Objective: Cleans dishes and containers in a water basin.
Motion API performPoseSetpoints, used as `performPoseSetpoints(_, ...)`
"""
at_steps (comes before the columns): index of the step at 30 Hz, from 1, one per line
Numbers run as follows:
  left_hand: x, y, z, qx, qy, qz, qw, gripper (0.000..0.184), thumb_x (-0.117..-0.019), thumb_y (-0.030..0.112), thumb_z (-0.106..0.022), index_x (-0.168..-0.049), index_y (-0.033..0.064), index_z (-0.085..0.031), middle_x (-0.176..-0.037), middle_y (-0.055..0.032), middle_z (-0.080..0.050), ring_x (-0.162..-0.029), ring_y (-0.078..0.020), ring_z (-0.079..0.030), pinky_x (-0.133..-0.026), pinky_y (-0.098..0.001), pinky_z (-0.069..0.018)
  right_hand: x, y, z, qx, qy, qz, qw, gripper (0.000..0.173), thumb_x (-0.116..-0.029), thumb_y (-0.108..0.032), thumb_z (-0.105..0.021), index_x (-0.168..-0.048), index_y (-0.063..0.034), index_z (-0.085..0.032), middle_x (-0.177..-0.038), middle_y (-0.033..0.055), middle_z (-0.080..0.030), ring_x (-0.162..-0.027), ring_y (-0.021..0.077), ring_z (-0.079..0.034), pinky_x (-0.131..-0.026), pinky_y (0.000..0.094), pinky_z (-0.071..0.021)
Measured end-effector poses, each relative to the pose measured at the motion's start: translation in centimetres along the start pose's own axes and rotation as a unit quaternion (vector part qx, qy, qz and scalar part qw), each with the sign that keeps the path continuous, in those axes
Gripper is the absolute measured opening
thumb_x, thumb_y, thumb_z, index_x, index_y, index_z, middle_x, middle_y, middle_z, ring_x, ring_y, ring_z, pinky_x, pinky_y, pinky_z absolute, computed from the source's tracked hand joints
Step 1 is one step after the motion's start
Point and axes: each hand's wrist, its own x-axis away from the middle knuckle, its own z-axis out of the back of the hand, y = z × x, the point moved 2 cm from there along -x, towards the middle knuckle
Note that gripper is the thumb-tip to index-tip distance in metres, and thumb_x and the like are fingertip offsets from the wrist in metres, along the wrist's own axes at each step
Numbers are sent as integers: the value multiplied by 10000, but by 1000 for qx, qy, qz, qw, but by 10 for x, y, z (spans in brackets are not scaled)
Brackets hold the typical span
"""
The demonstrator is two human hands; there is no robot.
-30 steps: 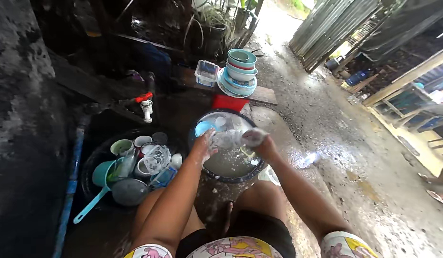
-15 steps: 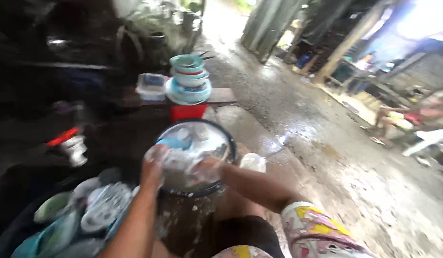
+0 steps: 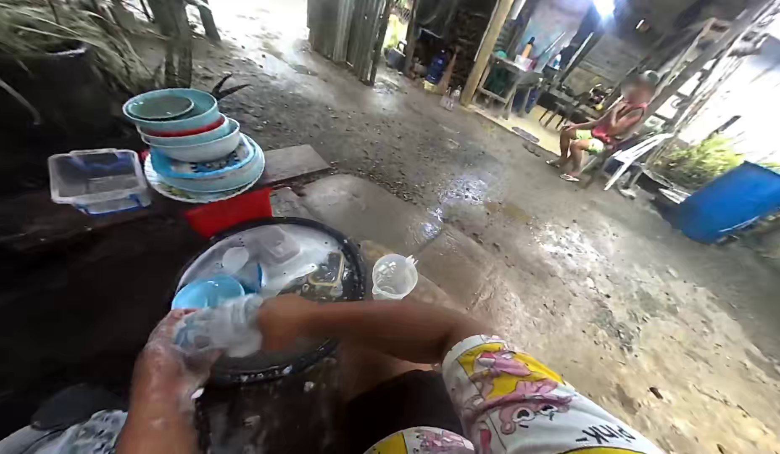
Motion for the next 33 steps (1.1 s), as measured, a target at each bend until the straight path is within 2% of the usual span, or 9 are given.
performPoseSetpoints(3,1,-7,-6,-23,50,29,998,317,-1094,391,-386,-1193,160,-579,-886,49,-609,-665,-35,-576,-550,-233,-484,-1,5,2,190,-57,14,980,276,-965,-122,-651,-1163,69,-679,-1195,241,-680,-1185,397,-619,-1025,596,-440)
performPoseSetpoints(6,5,-2,-15,22,52,-23,998,417,-1088,356,-408,-1449,152,-451,-1218,-26,-579,-978,-100,-602,-783,-326,-533,-12,7,-1,-239,70,-90,964,288,-1033,-86,-580,-1240,114,-604,-1091,232,-679,-931,258,-678,-841,417,-561)
performPoseSetpoints(8,6,0,-11,-7,58,-21,998,418,-1093,381,-398,-1432,145,-462,-1170,-18,-590,-927,-88,-607,-748,-305,-535,-11,5,-10,-342,101,-93,930,292,-1058,-138,-554,-1234,92,-589,-1005,198,-652,-799,212,-644,-724,364,-557)
performPoseSetpoints(11,3,-7,9,-51,38,57,996,391,-1085,424,-382,-1257,131,-577,-987,-7,-632,-793,-109,-609,-668,-332,-521,-4,4,-15,108,-22,45,993,292,-964,-115,-656,-1157,102,-678,-1188,257,-682,-1187,370,-623,-1064,531,-436)
performPoseSetpoints(14,9,-15,6,-24,41,83,995,373,-1082,450,-365,-1160,165,-592,-908,14,-642,-710,-91,-616,-574,-287,-513,-6,13,-18,262,7,134,956,222,-955,-116,-659,-1091,44,-730,-1153,230,-705,-1168,411,-632,-1071,595,-423)
performPoseSetpoints(20,34,0,7,110,-98,60,987,500,-1081,547,-224,-1199,197,-561,-987,-1,-735,-815,-138,-727,-584,-275,-599,-19,-19,39,-93,106,21,990,434,-875,-118,-805,-1246,64,-673,-1191,264,-691,-1169,378,-641,-1027,570,-474)
performPoseSetpoints(24,49,-2,-2,144,-279,29,949,723,-637,697,-822,-1175,229,-706,-1088,-34,-743,-880,-191,-732,-681,-330,-619,-30,-27,46,-284,169,15,944,244,-991,-90,-666,-1119,116,-693,-1072,268,-703,-1020,324,-659,-933,494,-503)
performPoseSetpoints(28,67,-2,-22,113,-144,32,983,332,-1062,380,-291,-1227,145,-459,-983,25,-708,-877,-127,-723,-724,-312,-628,-45,-24,29,-448,185,-67,872,312,-1043,-130,-591,-1201,135,-640,-1171,281,-667,-1054,284,-624,-961,428,-485)
performPoseSetpoints(33,46,-6,-22,95,-156,-24,983,429,-921,238,-530,-1323,125,-432,-997,17,-710,-858,-123,-722,-726,-312,-630,-66,-17,54,-523,283,-61,802,231,-986,-168,-687,-1022,54,-634,-856,103,-600,-736,142,-515,-680,334,-464)
